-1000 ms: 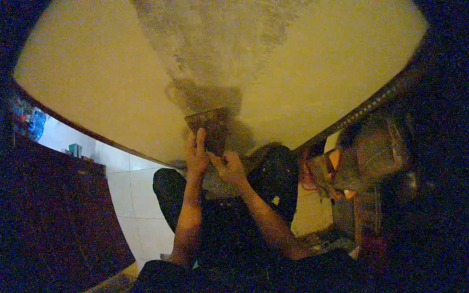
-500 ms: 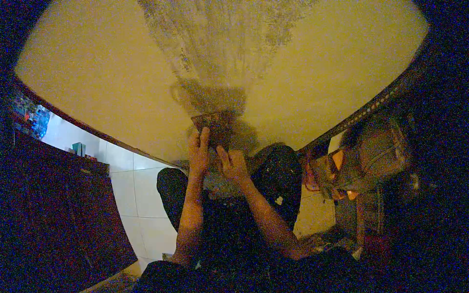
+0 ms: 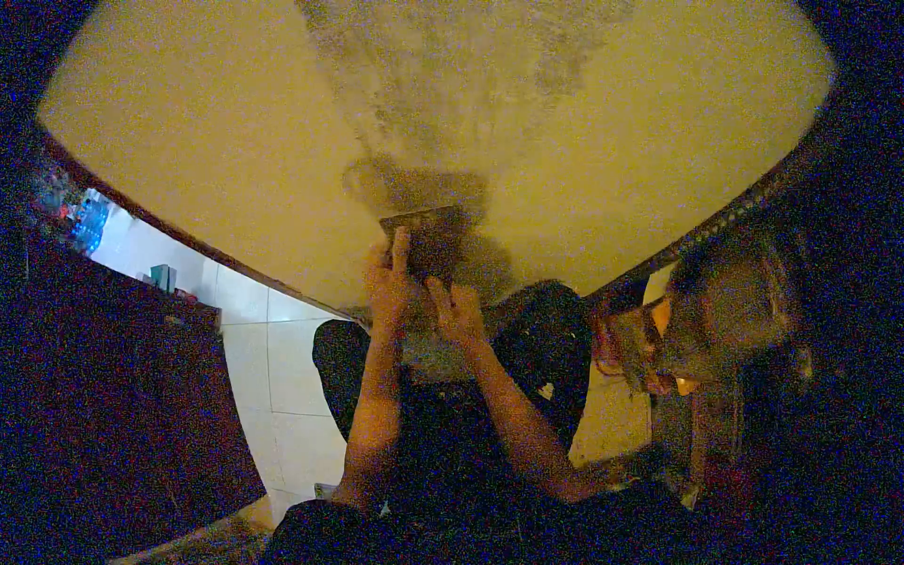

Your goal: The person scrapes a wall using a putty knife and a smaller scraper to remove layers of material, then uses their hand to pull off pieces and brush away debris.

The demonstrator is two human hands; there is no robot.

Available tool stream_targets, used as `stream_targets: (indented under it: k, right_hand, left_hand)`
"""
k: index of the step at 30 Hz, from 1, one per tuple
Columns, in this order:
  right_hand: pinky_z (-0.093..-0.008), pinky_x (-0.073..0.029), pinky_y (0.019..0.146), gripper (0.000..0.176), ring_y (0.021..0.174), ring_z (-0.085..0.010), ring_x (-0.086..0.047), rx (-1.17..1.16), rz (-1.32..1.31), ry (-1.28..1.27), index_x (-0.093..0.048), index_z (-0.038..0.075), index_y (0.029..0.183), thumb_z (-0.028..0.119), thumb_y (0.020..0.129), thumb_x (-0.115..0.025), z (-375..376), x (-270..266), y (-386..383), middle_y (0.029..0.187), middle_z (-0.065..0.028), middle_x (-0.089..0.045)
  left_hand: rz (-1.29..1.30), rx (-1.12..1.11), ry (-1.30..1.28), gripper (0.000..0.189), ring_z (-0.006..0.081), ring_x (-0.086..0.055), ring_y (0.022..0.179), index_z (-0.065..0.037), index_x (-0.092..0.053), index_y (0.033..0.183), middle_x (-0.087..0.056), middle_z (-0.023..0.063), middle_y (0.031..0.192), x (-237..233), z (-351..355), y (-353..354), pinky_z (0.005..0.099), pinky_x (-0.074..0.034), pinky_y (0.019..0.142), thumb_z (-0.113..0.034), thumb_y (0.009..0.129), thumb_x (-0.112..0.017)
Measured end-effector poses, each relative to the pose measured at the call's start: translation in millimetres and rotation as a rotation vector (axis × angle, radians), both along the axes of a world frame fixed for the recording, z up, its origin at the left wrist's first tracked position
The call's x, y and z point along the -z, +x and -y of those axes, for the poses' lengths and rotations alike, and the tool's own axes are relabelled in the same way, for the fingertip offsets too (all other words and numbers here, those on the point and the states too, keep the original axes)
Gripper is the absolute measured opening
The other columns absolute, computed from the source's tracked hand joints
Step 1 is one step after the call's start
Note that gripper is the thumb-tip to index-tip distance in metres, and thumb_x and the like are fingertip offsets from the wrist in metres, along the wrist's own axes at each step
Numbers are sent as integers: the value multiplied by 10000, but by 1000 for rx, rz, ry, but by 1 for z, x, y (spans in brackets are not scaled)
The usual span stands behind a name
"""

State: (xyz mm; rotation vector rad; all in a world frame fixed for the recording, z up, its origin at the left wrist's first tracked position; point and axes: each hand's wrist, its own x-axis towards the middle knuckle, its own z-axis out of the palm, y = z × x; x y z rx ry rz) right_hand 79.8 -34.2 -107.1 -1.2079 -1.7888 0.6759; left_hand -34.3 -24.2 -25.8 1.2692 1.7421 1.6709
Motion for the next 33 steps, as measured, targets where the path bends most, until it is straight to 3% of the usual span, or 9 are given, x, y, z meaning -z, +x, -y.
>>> stream_targets:
  k: [5, 8, 17, 20, 25, 27, 29, 31, 33]
  right_hand:
    - [-347, -356, 395, 553, 350, -190, -456, -21, -202, -220, -474, 15, 511, 330, 965, -484, 10, -49, -5, 420, -50, -457]
    - [-364, -339, 403, 538, 361, -194, -448, -37, -204, -69, -483, 9, 526, 324, 962, -496, 7, 10, -1, 417, -62, -441]
    - [-353, -337, 410, 499, 392, -174, -441, -58, -148, -243, -489, 35, 546, 306, 964, -503, 0, -38, 5, 460, -61, -473]
    - [-377, -327, 433, 474, 404, -191, -441, 104, -142, -172, -502, 29, 558, 286, 955, -517, -4, 42, 6, 473, -69, -479]
    - [-385, -318, 435, 472, 406, -179, -428, -30, -86, -143, -499, 2, 583, 287, 959, -504, -8, -12, 8, 474, -104, -441]
    - [-390, -313, 437, 475, 408, -175, -422, -53, -122, -225, -492, -14, 593, 288, 960, -501, -12, -20, 7, 479, -121, -424]
    - [-399, -315, 435, 476, 405, -186, -421, -14, -4, 129, -484, -21, 599, 285, 964, -484, -16, -33, 4, 487, -140, -424]
    - [-403, -310, 428, 488, 395, -201, -414, -27, -78, 79, -481, -18, 585, 292, 962, -488, -18, -53, 1, 476, -140, -423]
    - [-406, -305, 421, 501, 386, -217, -408, -42, -157, 41, -477, -15, 572, 299, 961, -491, -18, -52, -1, 465, -140, -421]
  left_hand:
    - [151, 131, -14, 342, 153, -548, 672, 17, -620, 911, -634, 78, 764, -13, -1, -3, 314, -447, 632, -310, 954, -532]
    - [206, 151, -18, 311, 127, -545, 673, 11, -618, 907, -640, 67, 775, -13, 0, -2, 294, -441, 622, -286, 953, -540]
    - [429, 195, -16, 273, 110, -550, 684, 5, -617, 917, -649, 45, 819, 0, -9, 4, 275, -444, 620, -249, 964, -528]
    - [126, 101, 38, 255, 111, -555, 680, 6, -618, 929, -645, 40, 814, -8, -9, 5, 270, -443, 613, -229, 965, -525]
    - [352, 130, -5, 297, 114, -548, 660, 7, -629, 910, -627, 38, 742, -7, -13, 7, 291, -441, 606, -266, 963, -525]
    - [286, 89, -51, 309, 110, -544, 665, 5, -626, 891, -622, 37, 733, -18, -13, 6, 290, -441, 607, -277, 964, -522]
    - [221, 44, -103, 321, 106, -540, 669, 3, -623, 872, -617, 35, 724, -43, -9, 7, 289, -441, 609, -287, 965, -520]
    - [149, 3, -320, 342, 102, -539, 680, 4, -615, 841, -618, 44, 728, -68, -5, 7, 290, -439, 607, -304, 960, -527]
    - [231, 46, -187, 358, 107, -536, 676, 9, -614, 837, -619, 50, 729, -51, -9, 7, 296, -435, 601, -317, 958, -529]
